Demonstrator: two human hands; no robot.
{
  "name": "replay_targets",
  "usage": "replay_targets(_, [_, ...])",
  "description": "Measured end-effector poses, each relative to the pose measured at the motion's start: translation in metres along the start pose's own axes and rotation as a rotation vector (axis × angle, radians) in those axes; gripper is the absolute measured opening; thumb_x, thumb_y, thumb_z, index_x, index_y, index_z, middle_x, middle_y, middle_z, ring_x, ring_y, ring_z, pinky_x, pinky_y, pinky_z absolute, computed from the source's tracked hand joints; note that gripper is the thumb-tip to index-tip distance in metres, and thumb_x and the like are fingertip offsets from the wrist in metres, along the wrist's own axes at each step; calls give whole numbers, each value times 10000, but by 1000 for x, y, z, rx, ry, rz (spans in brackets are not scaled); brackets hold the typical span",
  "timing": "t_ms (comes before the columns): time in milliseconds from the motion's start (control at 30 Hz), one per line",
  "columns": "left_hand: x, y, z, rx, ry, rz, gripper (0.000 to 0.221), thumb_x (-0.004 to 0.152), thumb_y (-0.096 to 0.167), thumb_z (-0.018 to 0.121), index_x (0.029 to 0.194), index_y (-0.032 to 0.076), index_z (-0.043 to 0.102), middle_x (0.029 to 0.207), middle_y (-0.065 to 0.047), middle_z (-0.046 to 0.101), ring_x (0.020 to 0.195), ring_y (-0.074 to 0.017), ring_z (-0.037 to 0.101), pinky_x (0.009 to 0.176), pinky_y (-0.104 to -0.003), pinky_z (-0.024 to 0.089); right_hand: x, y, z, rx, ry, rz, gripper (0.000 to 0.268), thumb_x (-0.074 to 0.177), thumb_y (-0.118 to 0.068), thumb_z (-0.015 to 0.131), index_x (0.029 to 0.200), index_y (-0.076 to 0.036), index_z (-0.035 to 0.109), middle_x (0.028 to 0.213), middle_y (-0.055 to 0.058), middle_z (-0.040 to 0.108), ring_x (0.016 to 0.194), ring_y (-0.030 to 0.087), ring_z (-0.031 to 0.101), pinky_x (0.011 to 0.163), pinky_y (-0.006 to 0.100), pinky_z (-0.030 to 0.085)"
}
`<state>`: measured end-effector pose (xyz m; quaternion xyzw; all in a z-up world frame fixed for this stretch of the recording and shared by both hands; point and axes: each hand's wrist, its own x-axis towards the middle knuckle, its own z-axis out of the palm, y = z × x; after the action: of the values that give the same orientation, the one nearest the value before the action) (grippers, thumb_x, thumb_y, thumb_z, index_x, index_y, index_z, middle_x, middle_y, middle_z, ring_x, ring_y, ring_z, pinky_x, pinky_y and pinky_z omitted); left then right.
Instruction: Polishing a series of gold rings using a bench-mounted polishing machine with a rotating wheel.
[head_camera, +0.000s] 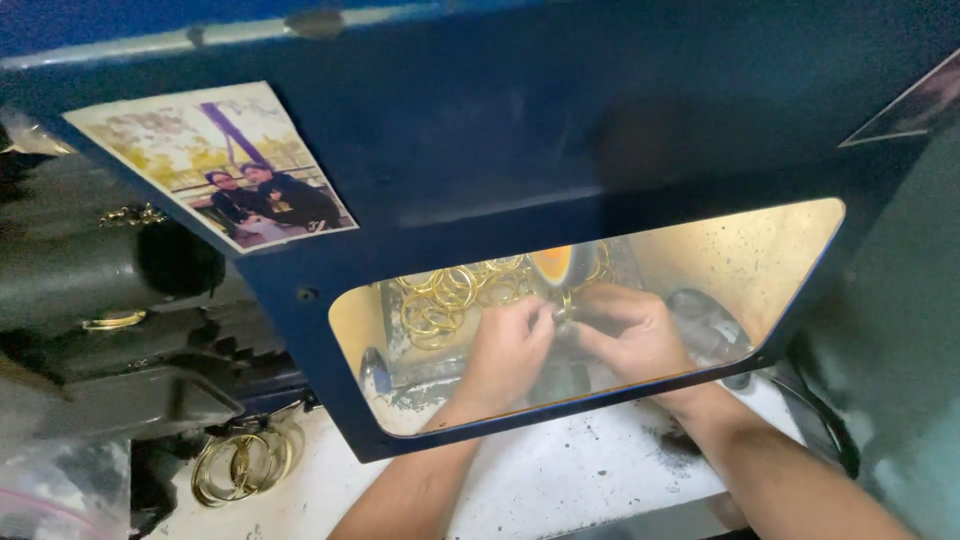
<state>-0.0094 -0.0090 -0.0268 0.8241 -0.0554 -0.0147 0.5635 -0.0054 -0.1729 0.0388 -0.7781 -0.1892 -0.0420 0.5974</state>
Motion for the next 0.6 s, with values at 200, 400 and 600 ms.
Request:
replay_targets(200, [4, -17, 7, -61, -3, -93, 258, 949, 197, 574, 832, 37, 739, 764, -182, 728, 773, -228, 700, 703, -406, 517, 2, 8, 6, 54, 23, 56, 78, 830, -65, 819, 860, 1, 789, 767, 107, 742, 788, 123, 625, 775, 373, 585])
replay_targets(400, [7, -21, 6, -76, -27, -171, 291, 930, 250, 576, 834, 69, 783, 786, -113, 764, 816, -222, 735, 771, -383, 538, 5, 0, 9, 79, 26, 98, 104, 861, -106, 817, 867, -6, 793, 761, 104, 747, 791, 125, 603, 784, 380, 578])
replay_targets(600, [-6, 8, -1, -97, -52, -196, 291, 917, 245, 572, 851, 71, 796, 816, -120, 778, 863, -220, 752, 777, -384, 549, 0, -3, 5, 70, 21, 114, 83, 865, -88, 812, 852, -8, 793, 742, 116, 736, 764, 127, 618, 782, 377, 587])
